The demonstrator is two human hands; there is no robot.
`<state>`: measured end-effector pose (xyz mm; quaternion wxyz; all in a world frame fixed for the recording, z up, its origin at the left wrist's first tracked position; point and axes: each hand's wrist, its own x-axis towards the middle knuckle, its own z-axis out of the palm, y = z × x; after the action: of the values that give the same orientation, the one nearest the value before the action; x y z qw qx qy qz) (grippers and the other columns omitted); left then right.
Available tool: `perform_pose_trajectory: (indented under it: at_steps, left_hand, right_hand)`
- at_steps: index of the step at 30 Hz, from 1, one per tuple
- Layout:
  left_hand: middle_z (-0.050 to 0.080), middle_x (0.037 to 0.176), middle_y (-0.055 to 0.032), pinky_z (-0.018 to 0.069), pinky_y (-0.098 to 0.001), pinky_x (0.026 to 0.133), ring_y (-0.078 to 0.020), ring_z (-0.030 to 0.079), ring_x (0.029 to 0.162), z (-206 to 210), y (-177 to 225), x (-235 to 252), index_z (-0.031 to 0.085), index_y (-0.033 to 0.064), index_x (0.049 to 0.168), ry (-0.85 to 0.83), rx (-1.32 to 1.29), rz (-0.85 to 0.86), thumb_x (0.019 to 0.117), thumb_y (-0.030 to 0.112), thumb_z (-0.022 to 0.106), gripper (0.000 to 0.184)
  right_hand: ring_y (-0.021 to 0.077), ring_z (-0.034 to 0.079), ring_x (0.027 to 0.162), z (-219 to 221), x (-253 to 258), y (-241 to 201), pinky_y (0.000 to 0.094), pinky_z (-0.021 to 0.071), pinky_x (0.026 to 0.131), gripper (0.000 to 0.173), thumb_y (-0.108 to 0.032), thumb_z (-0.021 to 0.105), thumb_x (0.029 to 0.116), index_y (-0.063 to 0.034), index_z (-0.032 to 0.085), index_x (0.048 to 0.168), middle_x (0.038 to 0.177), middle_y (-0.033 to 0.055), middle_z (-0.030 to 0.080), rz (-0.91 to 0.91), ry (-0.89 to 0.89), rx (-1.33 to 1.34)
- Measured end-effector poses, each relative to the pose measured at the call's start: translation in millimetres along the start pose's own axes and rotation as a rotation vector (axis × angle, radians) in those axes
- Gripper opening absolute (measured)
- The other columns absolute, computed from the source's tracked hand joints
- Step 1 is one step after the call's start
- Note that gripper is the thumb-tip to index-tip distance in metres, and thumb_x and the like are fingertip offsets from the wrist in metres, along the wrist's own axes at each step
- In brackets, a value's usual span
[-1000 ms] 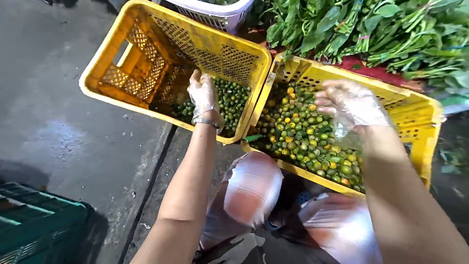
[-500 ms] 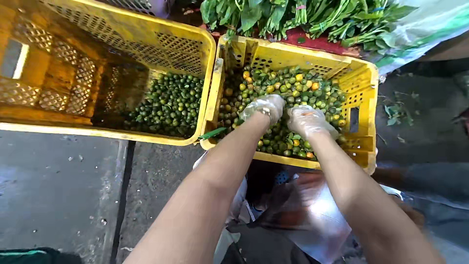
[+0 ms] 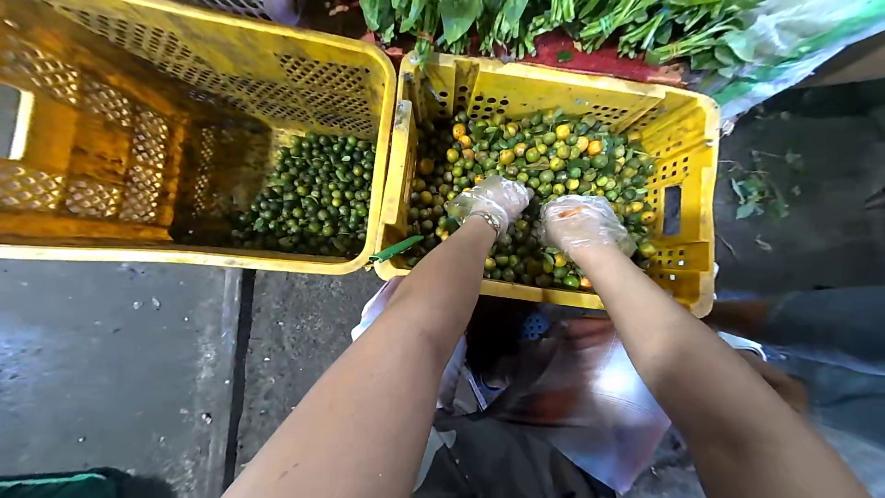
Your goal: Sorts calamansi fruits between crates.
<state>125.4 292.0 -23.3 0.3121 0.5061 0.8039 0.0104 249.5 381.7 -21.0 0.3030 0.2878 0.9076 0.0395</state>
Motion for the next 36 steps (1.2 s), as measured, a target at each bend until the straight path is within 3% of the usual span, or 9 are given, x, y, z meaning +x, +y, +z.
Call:
perform_pose_trajectory:
  at_steps: [4, 7, 10, 12, 19, 23, 26, 28, 36]
  left_hand:
    - [0.065, 0.134, -0.0119, 0.0518, -0.063, 0.097, -0.0378, 0.061, 0.125, -9, -10, -1, 0.062, 0.021, 0.136, -0.006, -0.04, 0.035, 0.0925, 0.022, 0.071, 0.044]
    - [0.067, 0.131, -0.0081, 0.0553, -0.0535, 0.096, -0.0261, 0.066, 0.118, -26, -32, -4, 0.052, 0.0207, 0.145, 0.041, -0.441, 0.033, 0.0898, 0.024, 0.073, 0.059]
    - [0.066, 0.127, -0.0152, 0.0565, -0.0338, 0.093, -0.0181, 0.068, 0.106, -45, -46, -19, 0.04, 0.0085, 0.152, 0.058, -1.151, 0.046, 0.0989, 0.007, 0.064, 0.058]
    - [0.062, 0.128, -0.0145, 0.0562, -0.0296, 0.085, -0.0164, 0.066, 0.098, -51, -49, -26, 0.034, 0.0113, 0.156, 0.035, -1.502, 0.051, 0.1042, 0.005, 0.051, 0.055]
    - [0.058, 0.135, -0.0102, 0.053, -0.0256, 0.09, -0.0132, 0.064, 0.104, -54, -55, -39, 0.035, 0.0115, 0.155, -0.143, -1.794, 0.268, 0.1063, 0.005, 0.03, 0.049]
    - [0.064, 0.127, -0.0082, 0.0535, -0.0241, 0.081, -0.0107, 0.065, 0.094, -55, -57, -38, 0.051, 0.0086, 0.14, -0.159, -1.872, 0.212, 0.1041, 0.007, 0.028, 0.042]
    - [0.067, 0.117, -0.0072, 0.0541, -0.0212, 0.074, -0.0099, 0.066, 0.086, -53, -58, -38, 0.056, 0.0089, 0.133, -0.169, -1.908, 0.125, 0.1077, 0.017, 0.031, 0.037]
    - [0.065, 0.121, -0.0072, 0.054, -0.0213, 0.079, -0.0101, 0.065, 0.093, -53, -57, -41, 0.055, 0.0069, 0.135, -0.148, -1.862, 0.102, 0.1096, 0.015, 0.031, 0.036]
    - [0.06, 0.135, -0.0104, 0.0525, -0.0246, 0.094, -0.012, 0.064, 0.11, -61, -54, -48, 0.048, 0.0016, 0.143, -0.123, -1.762, 0.189, 0.1071, 0.004, 0.029, 0.04]
  right_hand:
    - [0.0364, 0.07, 0.1, -4, 3, 11, 0.0676, 0.052, 0.08, 0.025, -0.037, 0.072, 0.0841, -0.0273, 0.071, 0.107, 0.104, 0.0087, 0.074, -0.002, 0.021, 0.17]
    - [0.0344, 0.068, 0.108, -9, 8, 36, 0.0713, 0.0516, 0.084, 0.038, -0.038, 0.071, 0.0868, -0.0363, 0.066, 0.125, 0.115, 0.0064, 0.073, 0.089, 0.059, 0.506]
    - [0.0234, 0.071, 0.094, -18, 1, 55, 0.0528, 0.0585, 0.081, 0.034, -0.026, 0.068, 0.0941, -0.0263, 0.065, 0.128, 0.111, 0.0067, 0.073, 0.054, 0.125, 0.97]
    - [0.0146, 0.069, 0.086, -20, -4, 57, 0.0344, 0.0599, 0.074, 0.03, -0.015, 0.058, 0.0991, -0.0175, 0.061, 0.129, 0.119, 0.0052, 0.066, -0.028, 0.09, 1.343]
    - [0.0158, 0.068, 0.092, -27, -11, 49, 0.0337, 0.0597, 0.076, 0.036, -0.003, 0.043, 0.0996, -0.0169, 0.06, 0.128, 0.115, 0.0026, 0.065, -0.064, -0.063, 1.738]
    - [0.0123, 0.064, 0.083, -26, -5, 40, 0.0316, 0.057, 0.072, 0.023, -0.008, 0.054, 0.0967, -0.0135, 0.068, 0.113, 0.104, 0.0018, 0.067, -0.054, -0.085, 1.472]
    - [0.0291, 0.069, 0.103, -20, 2, 20, 0.0615, 0.0537, 0.09, 0.023, -0.036, 0.071, 0.0942, -0.0215, 0.074, 0.111, 0.109, 0.0092, 0.073, -0.131, -0.108, 0.714]
    - [0.0342, 0.066, 0.114, -14, 3, 2, 0.0703, 0.0495, 0.093, 0.032, -0.048, 0.073, 0.0893, -0.0304, 0.073, 0.116, 0.116, 0.0082, 0.072, -0.184, -0.153, 0.418]
    - [0.0364, 0.065, 0.115, -12, 2, -24, 0.07, 0.0485, 0.089, 0.031, -0.045, 0.072, 0.0865, -0.0253, 0.074, 0.11, 0.116, 0.0094, 0.072, -0.194, -0.147, 0.144]
